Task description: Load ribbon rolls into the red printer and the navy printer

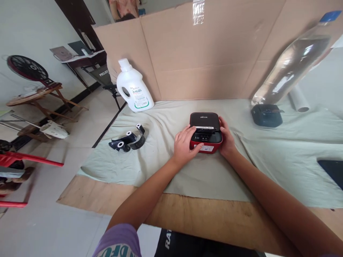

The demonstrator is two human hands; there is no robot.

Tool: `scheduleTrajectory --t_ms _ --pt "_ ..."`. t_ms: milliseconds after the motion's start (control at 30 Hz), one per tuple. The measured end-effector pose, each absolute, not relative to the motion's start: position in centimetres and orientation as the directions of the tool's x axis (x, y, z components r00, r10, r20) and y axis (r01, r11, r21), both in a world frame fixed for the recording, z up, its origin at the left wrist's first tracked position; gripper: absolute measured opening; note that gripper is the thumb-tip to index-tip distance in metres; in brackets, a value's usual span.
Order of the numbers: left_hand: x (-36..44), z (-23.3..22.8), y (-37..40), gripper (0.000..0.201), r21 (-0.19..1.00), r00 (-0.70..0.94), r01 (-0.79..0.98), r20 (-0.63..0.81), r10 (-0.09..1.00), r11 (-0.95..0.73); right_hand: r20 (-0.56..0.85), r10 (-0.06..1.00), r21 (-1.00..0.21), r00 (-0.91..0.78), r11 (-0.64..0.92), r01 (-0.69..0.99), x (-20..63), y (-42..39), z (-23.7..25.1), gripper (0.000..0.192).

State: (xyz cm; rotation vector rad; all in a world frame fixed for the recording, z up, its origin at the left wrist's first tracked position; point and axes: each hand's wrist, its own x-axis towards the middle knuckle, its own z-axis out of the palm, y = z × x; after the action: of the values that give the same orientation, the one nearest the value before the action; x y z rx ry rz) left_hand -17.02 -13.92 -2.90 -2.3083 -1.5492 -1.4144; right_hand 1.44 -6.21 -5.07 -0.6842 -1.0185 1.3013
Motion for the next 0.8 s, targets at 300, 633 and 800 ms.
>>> scheduleTrajectory --t_ms 300,633,800 --pt "-17.1 -2.6 -13.9 0.050 0.426 0.098 0.757 0.676 0.730 -0.496 0.239 0.968 -0.931 -0.081 0.204 -0.303 2.6 -4.8 -5.0 0.060" --pt "-17.6 -3.3 -13.7 0.045 0.402 0.139 0.740 0.693 0.707 -0.539 0.302 0.949 -0.896 -0.094 0.248 -0.369 2.0 -5.7 -4.8 0.051" --pt "-17.7 -4.0 -13.6 0.055 0.394 0.140 0.709 0.735 0.664 -0.585 0.278 0.958 -0.886 -0.066 0.229 -0.404 1.9 -5.7 -5.1 0.051"
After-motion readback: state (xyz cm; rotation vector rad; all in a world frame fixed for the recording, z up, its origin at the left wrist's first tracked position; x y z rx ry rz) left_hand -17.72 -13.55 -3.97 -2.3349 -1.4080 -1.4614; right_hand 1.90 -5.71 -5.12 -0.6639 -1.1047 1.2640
